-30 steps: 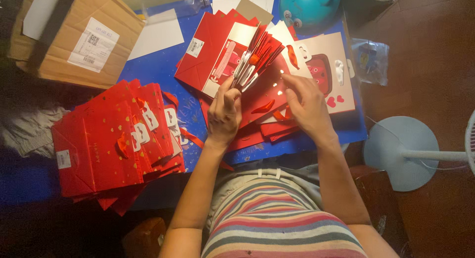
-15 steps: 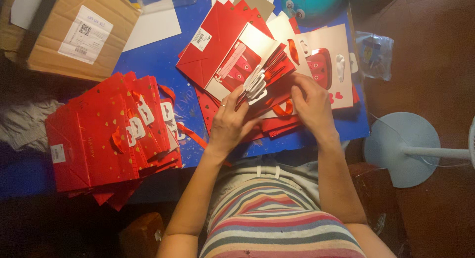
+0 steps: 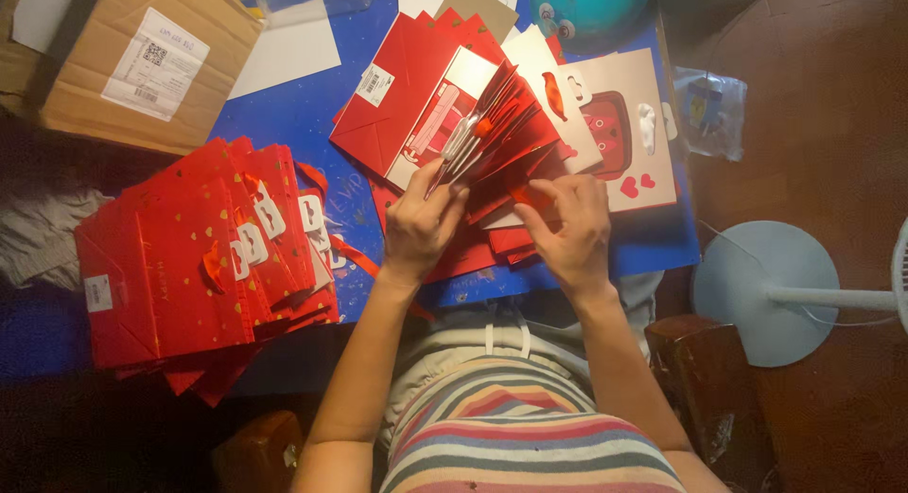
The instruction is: The person assembles red Valentine's Day gift bags by inserting the flat bag bodies into their white plastic handles and then stacking the finished bags. The person handles multiple red bags and white handles, working at a blue table.
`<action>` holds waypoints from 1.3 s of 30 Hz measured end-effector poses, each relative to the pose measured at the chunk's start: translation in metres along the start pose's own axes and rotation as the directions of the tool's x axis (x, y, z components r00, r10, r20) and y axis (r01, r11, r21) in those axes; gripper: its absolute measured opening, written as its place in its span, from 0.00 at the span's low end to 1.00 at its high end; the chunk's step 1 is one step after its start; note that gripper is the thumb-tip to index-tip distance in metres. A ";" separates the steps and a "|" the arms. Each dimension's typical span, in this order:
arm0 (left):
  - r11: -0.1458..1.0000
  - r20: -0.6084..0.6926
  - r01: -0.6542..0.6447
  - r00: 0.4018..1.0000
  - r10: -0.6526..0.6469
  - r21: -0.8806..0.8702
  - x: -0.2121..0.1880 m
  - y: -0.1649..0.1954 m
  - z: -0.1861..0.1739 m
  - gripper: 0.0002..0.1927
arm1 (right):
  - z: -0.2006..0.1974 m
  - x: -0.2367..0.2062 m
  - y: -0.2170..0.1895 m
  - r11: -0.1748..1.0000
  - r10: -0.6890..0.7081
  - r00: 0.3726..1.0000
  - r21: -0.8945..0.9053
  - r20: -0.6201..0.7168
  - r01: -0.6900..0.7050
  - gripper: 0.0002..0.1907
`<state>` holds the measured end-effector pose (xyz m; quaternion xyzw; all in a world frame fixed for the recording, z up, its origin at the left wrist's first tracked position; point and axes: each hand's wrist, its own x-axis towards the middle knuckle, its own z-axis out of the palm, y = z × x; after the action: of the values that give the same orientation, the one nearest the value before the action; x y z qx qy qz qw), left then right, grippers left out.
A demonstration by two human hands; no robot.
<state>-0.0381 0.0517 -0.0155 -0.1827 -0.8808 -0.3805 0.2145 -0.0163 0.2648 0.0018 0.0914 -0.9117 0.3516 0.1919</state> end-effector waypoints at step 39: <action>0.974 0.090 -0.120 0.991 0.104 0.193 0.015 0.007 0.006 0.06 | 0.002 0.008 -0.024 0.949 -0.308 0.924 0.009 0.226 0.314 0.10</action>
<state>-0.0484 0.0628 -0.0071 -0.2247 -0.9104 -0.2707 0.2178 -0.0169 0.2460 0.0184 0.2712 -0.9062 0.2915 0.1423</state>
